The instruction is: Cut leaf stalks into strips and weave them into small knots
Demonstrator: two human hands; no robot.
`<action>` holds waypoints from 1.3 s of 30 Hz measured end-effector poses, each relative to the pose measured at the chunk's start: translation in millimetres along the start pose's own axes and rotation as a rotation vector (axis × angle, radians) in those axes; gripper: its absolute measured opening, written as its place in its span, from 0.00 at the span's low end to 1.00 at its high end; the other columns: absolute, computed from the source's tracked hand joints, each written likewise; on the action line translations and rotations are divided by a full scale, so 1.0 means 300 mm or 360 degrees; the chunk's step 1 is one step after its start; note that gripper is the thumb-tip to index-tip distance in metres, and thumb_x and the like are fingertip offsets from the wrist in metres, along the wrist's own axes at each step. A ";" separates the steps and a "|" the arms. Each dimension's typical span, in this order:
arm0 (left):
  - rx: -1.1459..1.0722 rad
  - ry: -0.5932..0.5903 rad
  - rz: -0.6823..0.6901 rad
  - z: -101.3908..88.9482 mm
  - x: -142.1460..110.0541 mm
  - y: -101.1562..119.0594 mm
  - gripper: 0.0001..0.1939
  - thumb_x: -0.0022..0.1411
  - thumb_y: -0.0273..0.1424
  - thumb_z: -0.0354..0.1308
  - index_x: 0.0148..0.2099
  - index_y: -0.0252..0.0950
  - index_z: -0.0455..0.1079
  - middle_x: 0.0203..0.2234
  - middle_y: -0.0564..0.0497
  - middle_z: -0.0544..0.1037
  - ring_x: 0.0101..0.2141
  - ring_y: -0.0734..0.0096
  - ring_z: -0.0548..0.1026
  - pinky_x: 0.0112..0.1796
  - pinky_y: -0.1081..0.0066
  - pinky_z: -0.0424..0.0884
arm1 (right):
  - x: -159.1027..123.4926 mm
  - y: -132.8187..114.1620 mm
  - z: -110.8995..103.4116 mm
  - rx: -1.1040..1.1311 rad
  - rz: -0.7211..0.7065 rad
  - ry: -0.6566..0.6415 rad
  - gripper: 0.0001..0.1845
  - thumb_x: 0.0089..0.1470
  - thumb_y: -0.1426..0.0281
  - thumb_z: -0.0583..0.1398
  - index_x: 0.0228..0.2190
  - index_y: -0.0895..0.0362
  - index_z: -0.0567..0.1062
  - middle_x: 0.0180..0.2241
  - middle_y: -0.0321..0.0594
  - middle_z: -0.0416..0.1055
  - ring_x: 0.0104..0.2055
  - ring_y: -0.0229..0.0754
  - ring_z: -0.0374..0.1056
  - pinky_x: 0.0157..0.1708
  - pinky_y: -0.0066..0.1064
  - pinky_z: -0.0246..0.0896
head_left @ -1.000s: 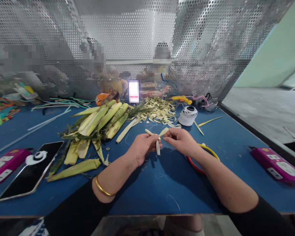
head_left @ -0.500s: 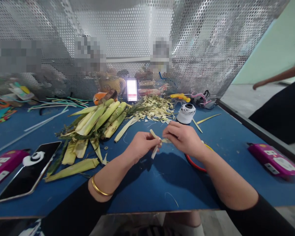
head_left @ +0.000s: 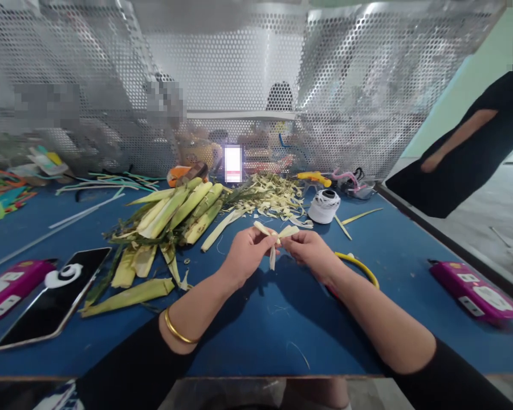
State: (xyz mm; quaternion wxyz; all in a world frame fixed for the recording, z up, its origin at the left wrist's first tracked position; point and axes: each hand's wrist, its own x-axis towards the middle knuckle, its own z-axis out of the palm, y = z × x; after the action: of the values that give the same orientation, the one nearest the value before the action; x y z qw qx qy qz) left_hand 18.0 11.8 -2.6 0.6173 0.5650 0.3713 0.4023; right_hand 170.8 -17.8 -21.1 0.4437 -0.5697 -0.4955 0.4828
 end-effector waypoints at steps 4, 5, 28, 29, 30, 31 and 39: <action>0.0231 0.0175 0.0141 -0.010 0.011 -0.014 0.03 0.55 0.28 0.58 0.31 0.35 0.71 0.24 0.53 0.76 0.26 0.70 0.76 0.32 0.72 0.72 | -0.022 0.001 0.032 -0.0401 -0.0344 0.0239 0.14 0.50 0.59 0.59 0.22 0.56 0.70 0.16 0.30 0.57 0.19 0.33 0.50 0.20 0.27 0.45; 0.0301 0.0197 0.0175 -0.014 0.012 -0.016 0.03 0.55 0.29 0.58 0.32 0.35 0.72 0.24 0.53 0.76 0.27 0.70 0.76 0.32 0.72 0.72 | -0.029 -0.002 0.035 -0.0557 -0.0512 0.0293 0.13 0.53 0.61 0.57 0.22 0.56 0.70 0.18 0.32 0.60 0.21 0.35 0.54 0.22 0.27 0.49; 0.0013 -0.0151 0.0091 -0.016 0.003 0.004 0.07 0.50 0.31 0.63 0.32 0.32 0.72 0.24 0.53 0.77 0.24 0.74 0.75 0.30 0.71 0.75 | 0.007 0.008 -0.016 0.0069 -0.0069 -0.0042 0.16 0.42 0.58 0.65 0.23 0.57 0.70 0.12 0.24 0.51 0.16 0.29 0.43 0.18 0.26 0.37; 0.0021 -0.0083 0.0100 -0.015 0.005 0.002 0.07 0.50 0.30 0.63 0.32 0.33 0.72 0.23 0.53 0.77 0.24 0.74 0.75 0.30 0.71 0.75 | 0.003 0.010 -0.008 0.0010 -0.0085 -0.0029 0.16 0.44 0.57 0.64 0.22 0.57 0.69 0.13 0.25 0.51 0.16 0.29 0.43 0.18 0.26 0.37; 0.0035 -0.0019 0.0113 -0.016 0.008 0.001 0.06 0.50 0.30 0.62 0.32 0.33 0.72 0.23 0.53 0.76 0.24 0.74 0.75 0.29 0.72 0.75 | -0.002 0.010 -0.002 -0.0078 -0.0126 0.0000 0.16 0.46 0.57 0.62 0.21 0.57 0.68 0.14 0.26 0.51 0.17 0.30 0.44 0.18 0.26 0.38; 0.0054 0.0038 0.0132 -0.017 0.011 -0.001 0.06 0.50 0.30 0.62 0.31 0.33 0.72 0.23 0.54 0.76 0.24 0.74 0.75 0.29 0.72 0.74 | -0.009 0.007 0.003 -0.0195 -0.0192 0.0040 0.16 0.48 0.58 0.61 0.20 0.57 0.67 0.14 0.27 0.52 0.17 0.31 0.46 0.19 0.26 0.40; 0.0418 0.0091 0.0194 -0.041 0.028 -0.039 0.04 0.49 0.29 0.61 0.29 0.34 0.71 0.20 0.54 0.75 0.24 0.70 0.76 0.28 0.71 0.74 | -0.069 -0.041 -0.002 -0.1339 -0.1151 0.0233 0.13 0.61 0.69 0.49 0.30 0.56 0.71 0.31 0.41 0.67 0.30 0.39 0.62 0.29 0.29 0.52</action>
State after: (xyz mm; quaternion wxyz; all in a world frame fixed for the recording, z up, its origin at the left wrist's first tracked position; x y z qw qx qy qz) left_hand 11.2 24.0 -15.3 0.5018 0.6507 0.4030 0.4029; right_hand 168.9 -37.0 -6.6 0.3488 -0.5233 -0.7772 0.0196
